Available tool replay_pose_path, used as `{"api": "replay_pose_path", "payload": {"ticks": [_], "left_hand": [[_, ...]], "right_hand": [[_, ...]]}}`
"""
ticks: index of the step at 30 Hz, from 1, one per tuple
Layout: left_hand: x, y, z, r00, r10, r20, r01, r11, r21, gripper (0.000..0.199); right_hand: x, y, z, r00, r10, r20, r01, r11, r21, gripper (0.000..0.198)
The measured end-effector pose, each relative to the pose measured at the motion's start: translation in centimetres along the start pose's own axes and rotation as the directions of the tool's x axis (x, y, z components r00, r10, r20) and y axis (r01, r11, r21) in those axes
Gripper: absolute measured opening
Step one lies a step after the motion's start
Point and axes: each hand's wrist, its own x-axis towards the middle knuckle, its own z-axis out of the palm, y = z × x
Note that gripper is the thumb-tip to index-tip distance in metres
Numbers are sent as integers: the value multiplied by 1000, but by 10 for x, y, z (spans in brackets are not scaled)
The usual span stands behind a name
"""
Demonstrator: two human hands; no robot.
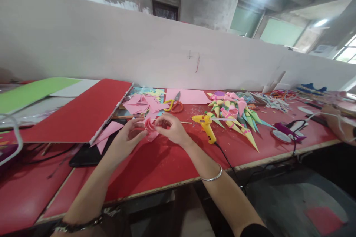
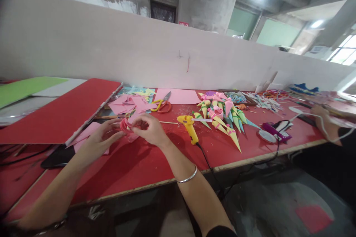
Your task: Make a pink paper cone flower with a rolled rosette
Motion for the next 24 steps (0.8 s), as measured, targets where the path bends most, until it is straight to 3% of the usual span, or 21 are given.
{"api": "replay_pose_path", "payload": {"ticks": [6, 15, 24], "left_hand": [[0, 3, 2, 1000, 25, 6, -25, 999, 41, 53], [1, 1, 1, 999, 35, 1, -35, 998, 57, 48], [1, 2, 4, 999, 53, -1, -51, 974, 221, 45]], "right_hand": [[0, -1, 0, 997, 74, 7, -73, 996, -58, 2], [0, 1, -1, 999, -48, -12, 47, 998, -44, 6], [3, 5, -4, 970, 115, -214, -163, 961, -221, 11]]}}
